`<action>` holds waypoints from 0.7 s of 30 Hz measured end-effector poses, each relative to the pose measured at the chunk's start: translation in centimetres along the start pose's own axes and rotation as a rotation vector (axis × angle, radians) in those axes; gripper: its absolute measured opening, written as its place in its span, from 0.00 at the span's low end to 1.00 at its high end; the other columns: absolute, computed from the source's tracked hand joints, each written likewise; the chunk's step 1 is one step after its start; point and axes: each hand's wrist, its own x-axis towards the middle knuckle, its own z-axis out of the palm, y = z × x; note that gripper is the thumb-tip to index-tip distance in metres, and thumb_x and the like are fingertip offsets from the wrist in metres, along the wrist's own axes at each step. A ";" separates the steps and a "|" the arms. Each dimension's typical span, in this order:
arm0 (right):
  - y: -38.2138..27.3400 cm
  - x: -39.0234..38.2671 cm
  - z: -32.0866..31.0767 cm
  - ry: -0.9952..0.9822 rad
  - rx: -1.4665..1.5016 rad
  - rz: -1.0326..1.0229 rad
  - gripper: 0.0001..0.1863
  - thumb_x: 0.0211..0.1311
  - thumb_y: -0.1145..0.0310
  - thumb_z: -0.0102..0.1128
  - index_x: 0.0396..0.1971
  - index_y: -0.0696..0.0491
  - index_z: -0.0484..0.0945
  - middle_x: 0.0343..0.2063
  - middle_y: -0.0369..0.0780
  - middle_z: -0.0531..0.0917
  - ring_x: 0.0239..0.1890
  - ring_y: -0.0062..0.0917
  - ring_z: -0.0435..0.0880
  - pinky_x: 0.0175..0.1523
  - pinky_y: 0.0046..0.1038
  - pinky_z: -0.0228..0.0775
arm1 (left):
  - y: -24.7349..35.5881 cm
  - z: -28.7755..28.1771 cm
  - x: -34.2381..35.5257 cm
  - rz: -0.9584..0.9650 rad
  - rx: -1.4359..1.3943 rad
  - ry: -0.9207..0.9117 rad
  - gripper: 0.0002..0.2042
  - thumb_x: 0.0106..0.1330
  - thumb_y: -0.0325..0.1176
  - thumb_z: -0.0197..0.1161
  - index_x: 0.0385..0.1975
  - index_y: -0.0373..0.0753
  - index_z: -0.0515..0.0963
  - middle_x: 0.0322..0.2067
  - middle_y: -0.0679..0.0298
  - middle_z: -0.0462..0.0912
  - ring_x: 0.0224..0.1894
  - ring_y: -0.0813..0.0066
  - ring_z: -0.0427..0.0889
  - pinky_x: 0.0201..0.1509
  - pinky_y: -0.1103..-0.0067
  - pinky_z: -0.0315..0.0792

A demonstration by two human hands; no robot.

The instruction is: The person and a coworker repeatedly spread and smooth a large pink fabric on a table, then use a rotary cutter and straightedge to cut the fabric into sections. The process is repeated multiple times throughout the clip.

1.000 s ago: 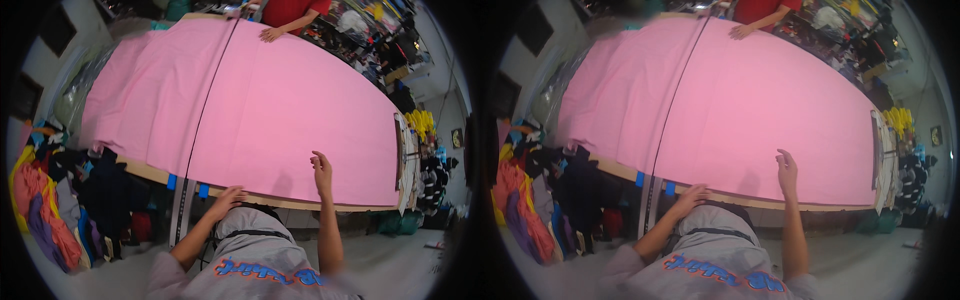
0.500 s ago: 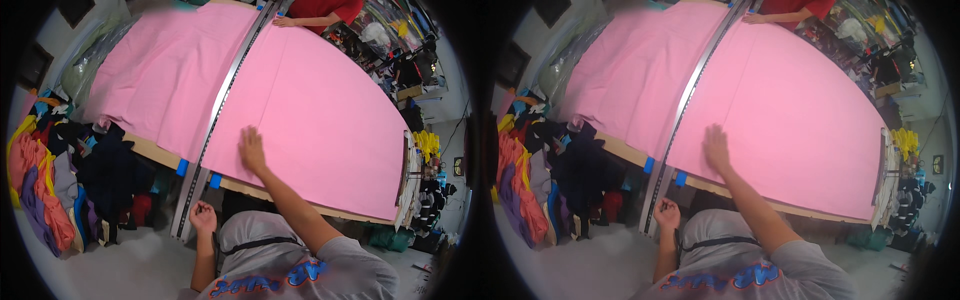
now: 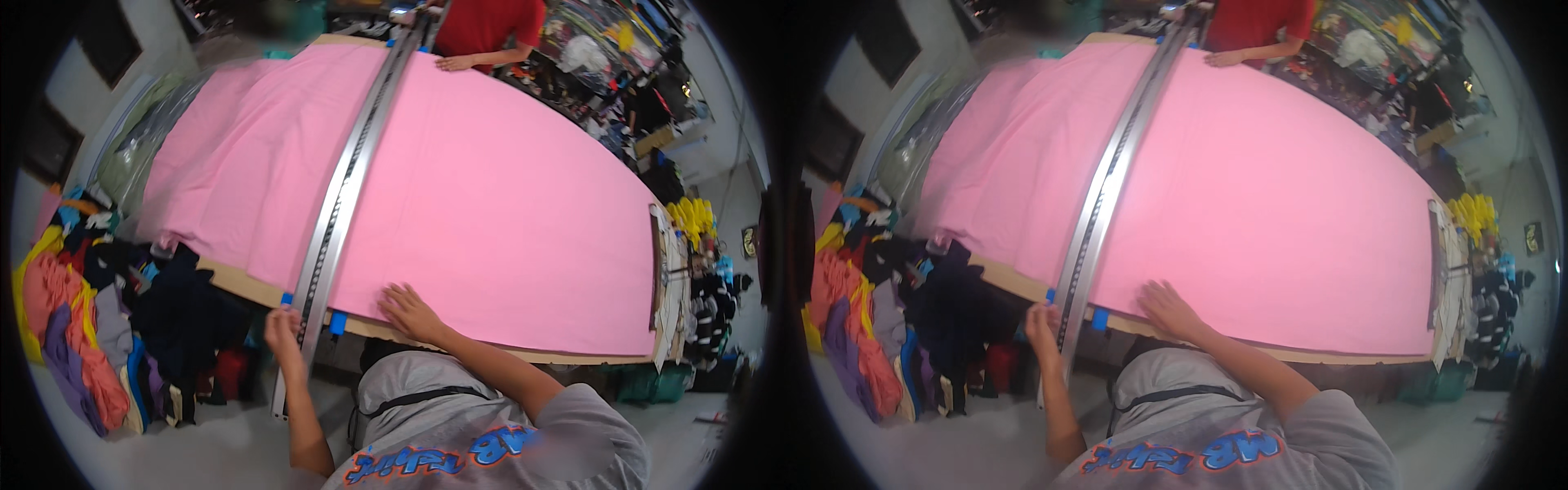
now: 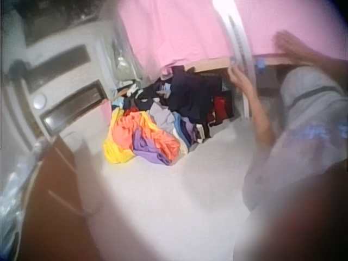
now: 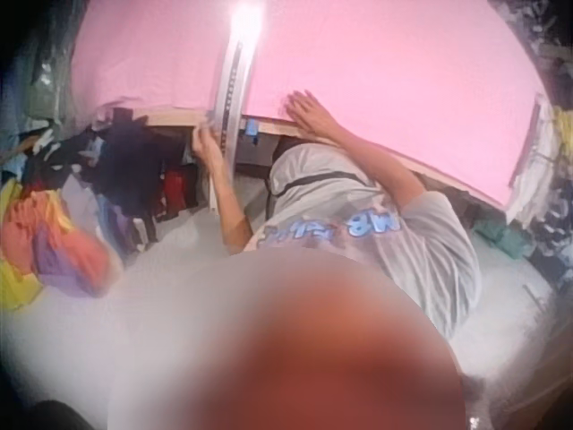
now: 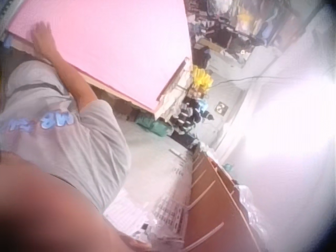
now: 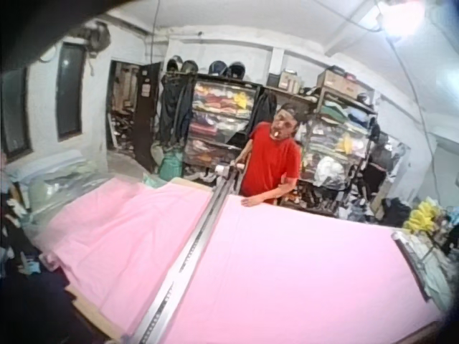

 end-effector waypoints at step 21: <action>-20.4 -63.9 16.1 0.420 0.592 2.317 0.16 0.68 0.69 0.56 0.50 0.60 0.80 0.48 0.58 0.85 0.51 0.52 0.85 0.54 0.47 0.77 | 11.4 19.3 13.5 0.617 0.310 0.760 0.25 0.65 0.39 0.64 0.56 0.26 0.78 0.49 0.44 0.86 0.44 0.47 0.87 0.49 0.60 0.82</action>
